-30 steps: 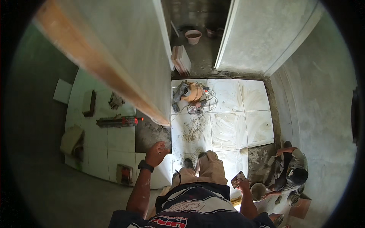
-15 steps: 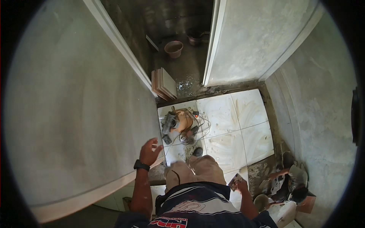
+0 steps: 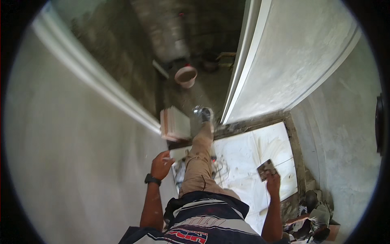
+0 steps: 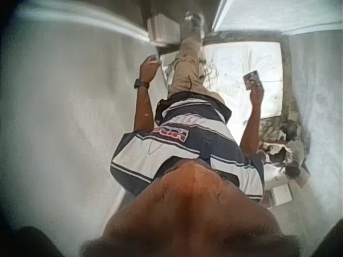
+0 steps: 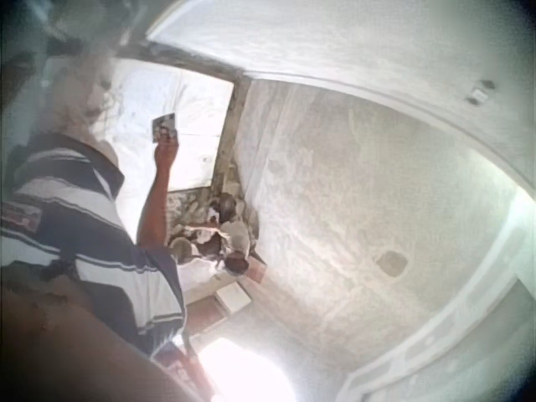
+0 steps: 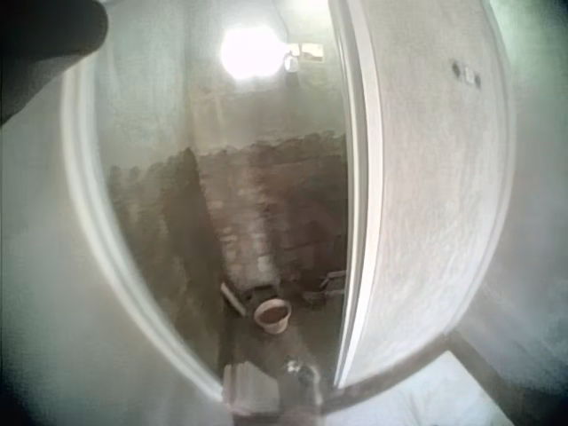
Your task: The person mixes mortar in a container by adding water and stirring with a trowel, then applies the mixture to wall tiles using a small tool.
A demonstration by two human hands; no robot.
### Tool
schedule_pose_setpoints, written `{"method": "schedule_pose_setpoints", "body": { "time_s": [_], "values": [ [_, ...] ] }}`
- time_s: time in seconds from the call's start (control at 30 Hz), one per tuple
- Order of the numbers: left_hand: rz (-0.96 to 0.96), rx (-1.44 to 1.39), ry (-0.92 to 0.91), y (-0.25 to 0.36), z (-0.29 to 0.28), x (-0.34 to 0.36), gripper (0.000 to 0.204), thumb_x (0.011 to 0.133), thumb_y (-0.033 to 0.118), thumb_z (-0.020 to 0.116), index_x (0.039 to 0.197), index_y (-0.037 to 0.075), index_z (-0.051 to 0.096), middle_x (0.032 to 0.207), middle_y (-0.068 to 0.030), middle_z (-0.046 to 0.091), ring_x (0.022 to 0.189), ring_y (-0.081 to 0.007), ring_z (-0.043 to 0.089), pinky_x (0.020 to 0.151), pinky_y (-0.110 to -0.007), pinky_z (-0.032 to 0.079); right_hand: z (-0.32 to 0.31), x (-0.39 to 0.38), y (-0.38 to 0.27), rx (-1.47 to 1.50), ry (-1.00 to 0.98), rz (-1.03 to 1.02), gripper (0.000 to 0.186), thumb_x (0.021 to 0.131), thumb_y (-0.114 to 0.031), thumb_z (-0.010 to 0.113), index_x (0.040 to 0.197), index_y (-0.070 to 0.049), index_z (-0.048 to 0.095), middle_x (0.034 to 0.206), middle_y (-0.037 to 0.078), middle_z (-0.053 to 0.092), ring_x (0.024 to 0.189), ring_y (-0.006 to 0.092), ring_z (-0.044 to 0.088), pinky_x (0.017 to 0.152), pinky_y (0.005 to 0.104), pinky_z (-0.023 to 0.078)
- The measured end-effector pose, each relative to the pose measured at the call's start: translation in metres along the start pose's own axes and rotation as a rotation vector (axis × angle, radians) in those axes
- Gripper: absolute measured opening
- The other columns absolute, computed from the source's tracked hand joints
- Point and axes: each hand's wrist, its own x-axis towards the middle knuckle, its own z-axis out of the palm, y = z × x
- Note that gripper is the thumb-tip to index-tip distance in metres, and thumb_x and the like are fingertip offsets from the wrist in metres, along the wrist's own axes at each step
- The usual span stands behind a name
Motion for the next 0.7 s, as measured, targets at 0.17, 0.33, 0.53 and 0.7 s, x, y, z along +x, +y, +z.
{"method": "schedule_pose_setpoints", "body": {
  "time_s": [0.17,0.33,0.53,0.7],
  "values": [
    [-0.099,0.089,0.069,-0.058,-0.001,0.202,0.043,0.076,0.022,0.077,0.110,0.000,0.062,0.096,-0.0163,0.068,0.084,-0.0251,0.067,0.075,-0.034,0.054,0.138,0.140,-0.074,0.153,-0.230,-0.068,0.028,0.092,-0.026,0.053,0.101,-0.002,0.064,0.088,0.012,0.067,0.083,0.0198,0.062,0.076,0.0338,0.048],
    [-0.075,0.161,0.035,-0.118,-0.005,0.485,0.044,0.076,0.018,0.077,0.112,-0.001,0.060,0.100,-0.0185,0.066,0.089,-0.0259,0.066,0.077,-0.037,0.053,0.360,0.384,-0.182,-0.024,-0.555,-0.081,0.034,0.091,-0.024,0.053,0.118,-0.003,0.055,0.100,0.020,0.066,0.095,0.0361,0.063,0.084,0.0426,0.048],
    [-0.358,-0.144,-0.143,-0.104,-0.005,0.637,0.053,0.084,0.029,0.071,0.125,0.000,0.053,0.113,-0.0200,0.062,0.100,-0.0293,0.063,0.085,-0.037,0.052,0.433,0.542,-0.248,0.129,-0.454,0.312,0.042,0.093,-0.031,0.055,0.116,0.004,0.054,0.110,0.024,0.062,0.106,0.0329,0.060,0.090,0.0409,0.045],
    [-0.287,0.744,-0.616,-0.109,-0.054,0.649,0.077,0.078,0.058,0.064,0.125,-0.002,0.053,0.122,-0.0231,0.058,0.110,-0.0358,0.059,0.094,-0.046,0.047,0.380,0.583,-0.254,0.003,-0.078,0.320,0.024,0.090,-0.020,0.057,0.103,-0.001,0.061,0.091,0.020,0.065,0.082,0.0246,0.063,0.074,0.0390,0.050]
  ]
}}
